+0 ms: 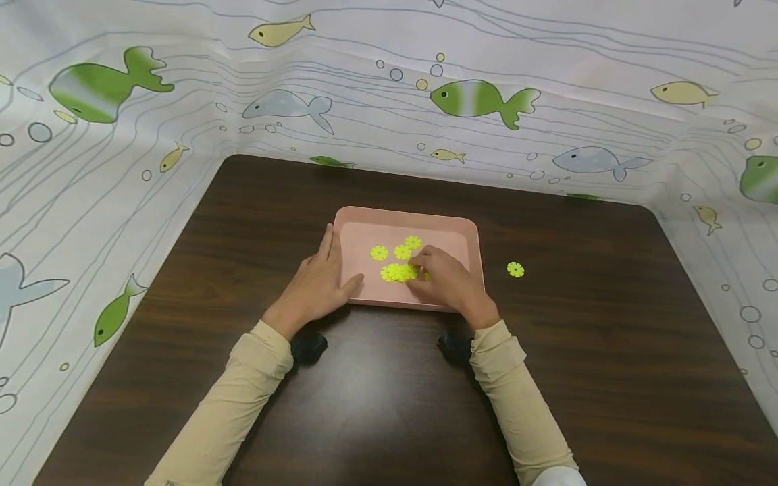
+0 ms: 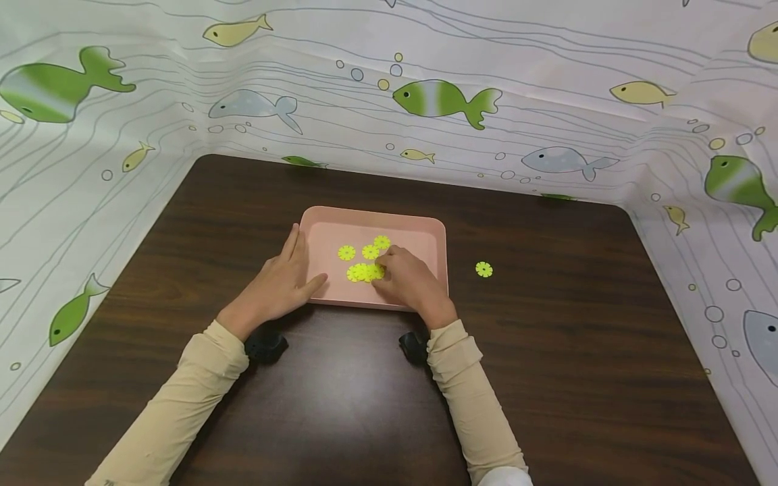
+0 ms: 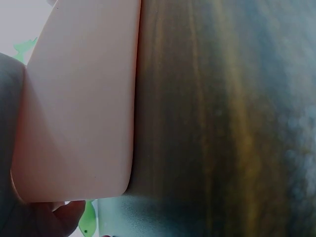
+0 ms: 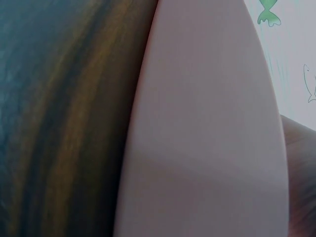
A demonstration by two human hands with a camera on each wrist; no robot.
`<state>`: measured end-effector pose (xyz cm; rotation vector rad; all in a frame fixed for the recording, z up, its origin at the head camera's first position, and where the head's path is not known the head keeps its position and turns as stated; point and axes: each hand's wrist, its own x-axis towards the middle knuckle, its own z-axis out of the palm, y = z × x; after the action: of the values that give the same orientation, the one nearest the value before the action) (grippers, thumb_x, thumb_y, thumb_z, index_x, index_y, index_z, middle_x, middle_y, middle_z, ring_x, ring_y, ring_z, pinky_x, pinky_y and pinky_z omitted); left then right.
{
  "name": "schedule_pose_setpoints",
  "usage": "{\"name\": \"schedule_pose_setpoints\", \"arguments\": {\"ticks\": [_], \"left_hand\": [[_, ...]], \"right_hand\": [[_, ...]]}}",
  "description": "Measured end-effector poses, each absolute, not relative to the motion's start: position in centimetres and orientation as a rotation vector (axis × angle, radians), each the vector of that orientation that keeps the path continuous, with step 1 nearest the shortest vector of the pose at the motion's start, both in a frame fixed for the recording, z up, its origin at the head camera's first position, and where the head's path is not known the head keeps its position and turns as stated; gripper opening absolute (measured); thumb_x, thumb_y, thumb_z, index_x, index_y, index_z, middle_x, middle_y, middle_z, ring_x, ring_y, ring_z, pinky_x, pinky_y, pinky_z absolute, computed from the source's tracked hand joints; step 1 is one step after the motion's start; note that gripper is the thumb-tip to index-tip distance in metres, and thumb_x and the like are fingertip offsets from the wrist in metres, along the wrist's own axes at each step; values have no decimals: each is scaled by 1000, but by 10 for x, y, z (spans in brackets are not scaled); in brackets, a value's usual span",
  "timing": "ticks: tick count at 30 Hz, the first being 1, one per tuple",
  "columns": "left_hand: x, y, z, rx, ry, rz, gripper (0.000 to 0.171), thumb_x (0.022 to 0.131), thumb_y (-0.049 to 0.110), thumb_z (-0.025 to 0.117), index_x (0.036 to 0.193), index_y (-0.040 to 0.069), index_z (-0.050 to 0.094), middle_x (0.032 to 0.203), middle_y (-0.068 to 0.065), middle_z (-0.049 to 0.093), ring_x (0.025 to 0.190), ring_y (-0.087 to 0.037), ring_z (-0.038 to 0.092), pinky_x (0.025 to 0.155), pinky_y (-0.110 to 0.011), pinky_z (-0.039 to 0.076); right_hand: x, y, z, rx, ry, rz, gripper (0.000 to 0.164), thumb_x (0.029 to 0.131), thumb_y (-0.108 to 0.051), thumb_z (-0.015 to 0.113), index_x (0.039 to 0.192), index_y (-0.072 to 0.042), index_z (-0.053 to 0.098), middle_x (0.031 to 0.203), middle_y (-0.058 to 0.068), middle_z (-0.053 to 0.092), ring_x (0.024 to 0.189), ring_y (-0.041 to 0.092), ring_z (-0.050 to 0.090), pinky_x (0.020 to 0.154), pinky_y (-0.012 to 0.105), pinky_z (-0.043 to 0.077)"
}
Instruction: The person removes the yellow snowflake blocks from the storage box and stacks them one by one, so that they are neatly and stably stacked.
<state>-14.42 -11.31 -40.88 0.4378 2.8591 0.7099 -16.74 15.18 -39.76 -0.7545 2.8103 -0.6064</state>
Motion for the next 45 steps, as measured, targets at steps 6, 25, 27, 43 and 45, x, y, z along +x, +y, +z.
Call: {"name": "schedule_pose_setpoints", "arguments": {"ticks": [6,25,27,43,45], "left_hand": [[-144,-113,-408,431,2857,715,98,100,49,53,162,-8,1,171,-23,-10,153,-42,26,119,-63,26],[-141,-112,-408,443,2839,749,98,100,48,53,162,-8,2,171,-23,-9,151,-43,31,118,-64,26],[-142,-112,-408,440,2844,752,98,100,48,54,162,-8,3,171,-23,-9,151,-43,31,118,-64,26],[-144,-114,-410,433,2840,743,99,100,49,53,162,-7,1,171,-22,-10,151,-42,30,119,-64,24],[-143,-114,-410,425,2838,744,99,99,50,53,162,-6,1,171,-21,-11,152,-42,30,119,-64,24]], "right_hand": [[-167,151,-399,-752,2815,-653,35,91,-16,78,120,2,72,110,11,64,95,24,61,90,39,53],[-161,186,-374,-625,2949,-789,38,91,-18,81,124,-2,73,109,11,68,95,29,66,79,42,57],[-160,196,-368,-610,2965,-815,38,91,-18,81,124,-1,72,109,12,68,93,30,65,76,42,56],[-152,314,-365,-293,3076,-809,39,94,-11,76,124,13,66,112,29,63,101,44,61,88,62,51],[-151,324,-367,-251,3067,-813,40,95,-12,75,124,14,65,113,30,62,103,46,62,89,64,50]]}}
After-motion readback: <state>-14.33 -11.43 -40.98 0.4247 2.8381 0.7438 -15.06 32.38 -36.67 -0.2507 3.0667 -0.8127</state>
